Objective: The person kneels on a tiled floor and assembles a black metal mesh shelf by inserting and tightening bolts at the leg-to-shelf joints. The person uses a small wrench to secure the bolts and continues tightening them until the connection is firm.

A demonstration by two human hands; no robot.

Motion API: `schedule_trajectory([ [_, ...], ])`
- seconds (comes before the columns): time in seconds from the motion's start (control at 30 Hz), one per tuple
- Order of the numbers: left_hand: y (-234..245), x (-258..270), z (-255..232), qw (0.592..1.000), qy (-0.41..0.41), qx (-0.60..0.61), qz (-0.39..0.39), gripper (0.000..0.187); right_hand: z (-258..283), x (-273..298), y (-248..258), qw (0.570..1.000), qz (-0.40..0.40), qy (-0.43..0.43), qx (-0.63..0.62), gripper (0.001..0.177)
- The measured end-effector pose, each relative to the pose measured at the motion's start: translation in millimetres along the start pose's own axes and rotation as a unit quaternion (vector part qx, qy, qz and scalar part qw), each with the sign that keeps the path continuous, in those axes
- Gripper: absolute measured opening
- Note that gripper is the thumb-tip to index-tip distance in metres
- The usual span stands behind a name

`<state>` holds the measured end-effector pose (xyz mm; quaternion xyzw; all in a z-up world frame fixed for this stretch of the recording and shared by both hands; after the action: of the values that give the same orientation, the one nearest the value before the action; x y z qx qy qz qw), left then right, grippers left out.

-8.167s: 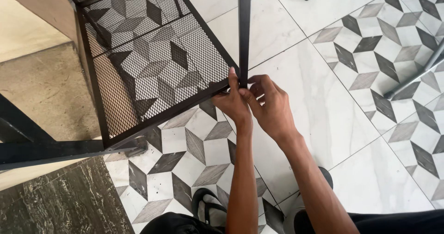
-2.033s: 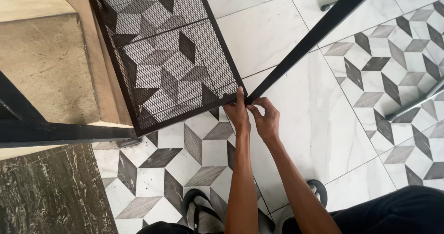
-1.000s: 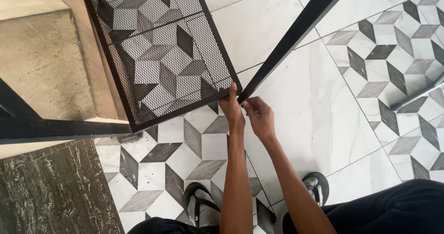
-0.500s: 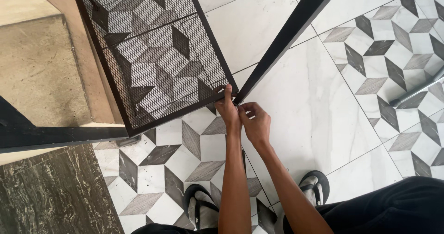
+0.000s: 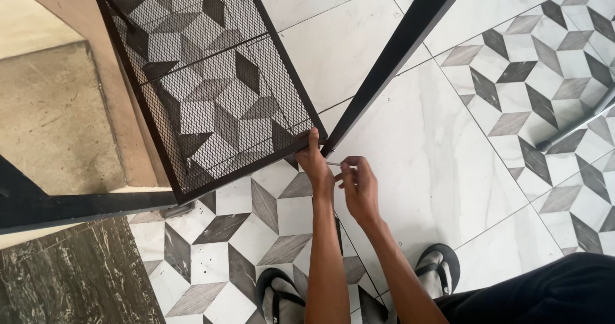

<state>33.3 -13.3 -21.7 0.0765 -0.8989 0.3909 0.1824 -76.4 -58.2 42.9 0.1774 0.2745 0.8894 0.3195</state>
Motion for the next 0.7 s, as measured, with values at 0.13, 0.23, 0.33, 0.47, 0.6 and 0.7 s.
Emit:
schedule_trajectory([
  [0.13,-4,5,-8,0.999,-0.006,-0.016,0.027,0.031,-16,-5,19,0.996,0.017,-0.003,-0.082,0.022],
  [0.23,-5,2,-8,0.999,-0.021,-0.005,0.048,0.037,-22,-18,27,0.985,0.121,-0.023,-0.120,0.023],
  [0.33,2,-1,2,0.999,-0.010,0.029,0.023,0.036,-17,-15,24,0.978,0.171,-0.028,-0.118,0.024],
  [0.47,18,-15,23,0.999,-0.008,0.039,-0.019,0.024,3,0,12,0.990,0.137,-0.011,0.022,0.024],
  [0.6,27,-30,37,0.999,-0.054,0.003,0.008,0.050,31,6,19,0.980,0.082,0.153,0.095,0.013],
  [0.7,28,-28,32,0.999,-0.001,-0.041,-0.021,0.042,40,5,24,0.975,0.101,0.153,0.128,0.006],
])
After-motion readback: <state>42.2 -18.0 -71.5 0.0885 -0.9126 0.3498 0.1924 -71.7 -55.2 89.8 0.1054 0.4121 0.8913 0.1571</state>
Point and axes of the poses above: each hand's wrist, its own x-axis away from the middle knuckle, its own y-axis out of the back of the hand, z = x × y, the point moved 3 cm from there along -x, towards the middle knuckle, and after that the axes turned 14 degrees about x, right-handed, at the moved point
